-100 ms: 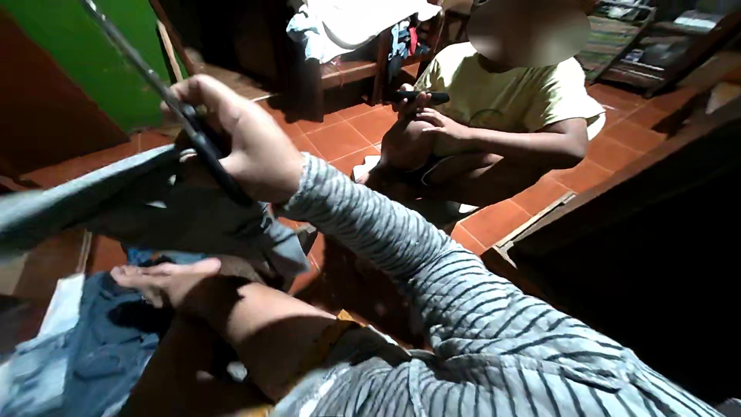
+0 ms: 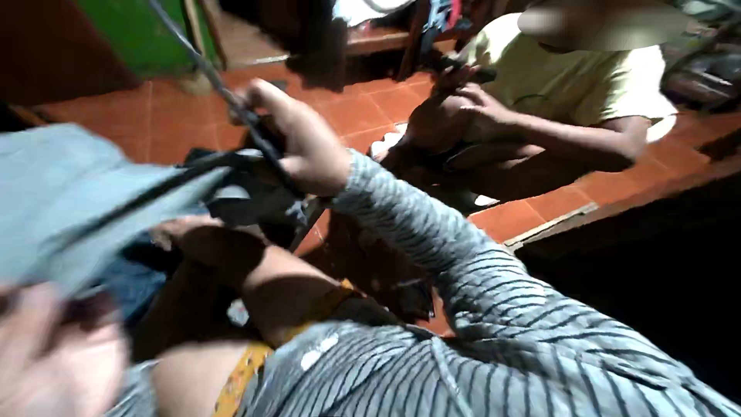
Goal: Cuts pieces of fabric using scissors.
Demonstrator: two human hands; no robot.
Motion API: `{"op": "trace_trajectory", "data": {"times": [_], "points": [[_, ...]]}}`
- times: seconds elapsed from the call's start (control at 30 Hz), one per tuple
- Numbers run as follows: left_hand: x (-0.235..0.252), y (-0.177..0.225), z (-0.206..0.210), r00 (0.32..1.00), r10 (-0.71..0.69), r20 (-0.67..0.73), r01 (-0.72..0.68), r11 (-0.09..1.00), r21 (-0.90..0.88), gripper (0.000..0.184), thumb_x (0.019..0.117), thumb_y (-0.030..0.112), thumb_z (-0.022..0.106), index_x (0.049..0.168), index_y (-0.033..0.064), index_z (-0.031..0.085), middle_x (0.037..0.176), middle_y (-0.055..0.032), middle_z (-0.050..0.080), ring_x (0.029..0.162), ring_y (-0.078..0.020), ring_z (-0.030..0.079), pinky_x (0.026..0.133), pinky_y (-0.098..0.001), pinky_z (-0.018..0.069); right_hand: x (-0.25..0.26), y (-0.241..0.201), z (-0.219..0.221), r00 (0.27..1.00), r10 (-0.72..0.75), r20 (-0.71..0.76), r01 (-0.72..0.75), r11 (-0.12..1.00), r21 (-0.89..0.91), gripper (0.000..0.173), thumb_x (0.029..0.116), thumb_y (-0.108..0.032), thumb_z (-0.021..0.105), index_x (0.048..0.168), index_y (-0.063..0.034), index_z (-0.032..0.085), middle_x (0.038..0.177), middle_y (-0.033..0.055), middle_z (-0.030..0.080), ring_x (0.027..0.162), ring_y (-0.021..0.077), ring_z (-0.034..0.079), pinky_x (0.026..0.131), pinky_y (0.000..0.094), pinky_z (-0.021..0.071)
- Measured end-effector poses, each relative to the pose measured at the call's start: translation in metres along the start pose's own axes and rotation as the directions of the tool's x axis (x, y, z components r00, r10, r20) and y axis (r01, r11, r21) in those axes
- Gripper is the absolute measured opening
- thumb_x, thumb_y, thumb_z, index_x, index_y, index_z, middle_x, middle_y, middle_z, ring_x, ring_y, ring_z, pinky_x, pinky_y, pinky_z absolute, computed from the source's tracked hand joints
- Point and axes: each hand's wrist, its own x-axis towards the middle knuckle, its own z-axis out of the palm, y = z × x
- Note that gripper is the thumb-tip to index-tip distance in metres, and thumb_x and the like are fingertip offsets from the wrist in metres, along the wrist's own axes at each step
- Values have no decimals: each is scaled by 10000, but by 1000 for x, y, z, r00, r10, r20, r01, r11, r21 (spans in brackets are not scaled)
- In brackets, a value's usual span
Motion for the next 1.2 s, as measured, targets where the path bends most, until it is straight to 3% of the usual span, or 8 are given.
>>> {"op": "trace_trajectory", "data": {"times": [0.07, 0.17, 0.27, 0.4, 0.5, 0.67, 0.8, 1.2], "points": [[-23, -69, -9, 950, 0, -312, -56, 984, -171, 256, 1015, -22, 427, 1023, 190, 570, 876, 86, 716, 797, -42, 700, 751, -229, 605, -51, 40, 16, 964, 201, 173, -185, 977, -103, 464, 797, 26, 738, 1234, 71, 590, 1018, 169, 693, 861, 218, 686, 792, 416, 592], [-48, -142, -5, 773, -332, -541, 200, 936, -288, 145, 1015, -53, 458, 1047, 79, 509, 839, 14, 617, 718, -87, 635, 709, -271, 580, -137, 93, 40, 729, 594, 341, -564, 803, -192, 464, 811, -47, 768, 1241, 27, 610, 1047, 183, 697, 921, 268, 694, 858, 505, 573], [-60, -170, -17, 698, -443, -563, 315, 896, -313, 122, 1016, -24, 516, 1126, 11, 553, 896, -21, 619, 720, -103, 625, 710, -282, 575, -191, 96, 43, 554, 711, 433, -756, 647, -95, 431, 848, -156, 764, 1232, -16, 629, 977, 121, 702, 809, 197, 686, 753, 421, 594], [-61, -174, -28, 766, -368, -527, 306, 930, -205, 304, 960, -50, 582, 1258, 8, 588, 1063, -39, 636, 841, -114, 657, 798, -312, 590, -211, 68, 34, 339, 629, 699, -917, 385, 98, 447, 896, -513, 668, 1092, -111, 671, 783, -40, 678, 642, 60, 637, 588, 236, 553], [-60, -174, -25, 796, -328, -508, 268, 944, -190, 374, 921, -85, 619, 1285, 1, 605, 1127, -78, 636, 891, -146, 666, 809, -333, 595, -209, 55, 26, 159, 382, 910, -980, 176, 97, 534, 902, -639, 644, 1079, -136, 674, 780, -38, 682, 639, 76, 655, 598, 237, 570], [-63, -170, -26, 835, -272, -479, 218, 962, -165, 452, 903, -90, 635, 1341, 15, 594, 1199, -77, 634, 848, -135, 676, 766, -316, 604, -191, 46, 36, -45, 96, 994, -985, 160, -60, 584, 954, -704, 499, 1089, -162, 672, 791, -59, 686, 639, 31, 645, 568, 172, 532], [-63, -162, -23, 827, -262, -497, 226, 965, -134, 457, 895, -109, 643, 1333, 18, 609, 1315, -91, 614, 877, -124, 682, 779, -293, 598, -176, 36, 63, -72, 110, 991, -974, 205, -93, 526, 987, -636, 441, 1033, -151, 640, 736, -87, 653, 621, 2, 628, 571, 147, 518], [-62, -158, -19, 790, -236, -566, 205, 971, -119, 598, 863, -80, 708, 1428, 43, 557, 1439, -116, 522, 928, -120, 666, 793, -282, 591, -168, 31, 120, 106, 242, 964, -970, 240, 47, 566, 948, -668, 538, 1048, -119, 630, 756, -55, 656, 604, 40, 633, 582, 190, 554]]}}
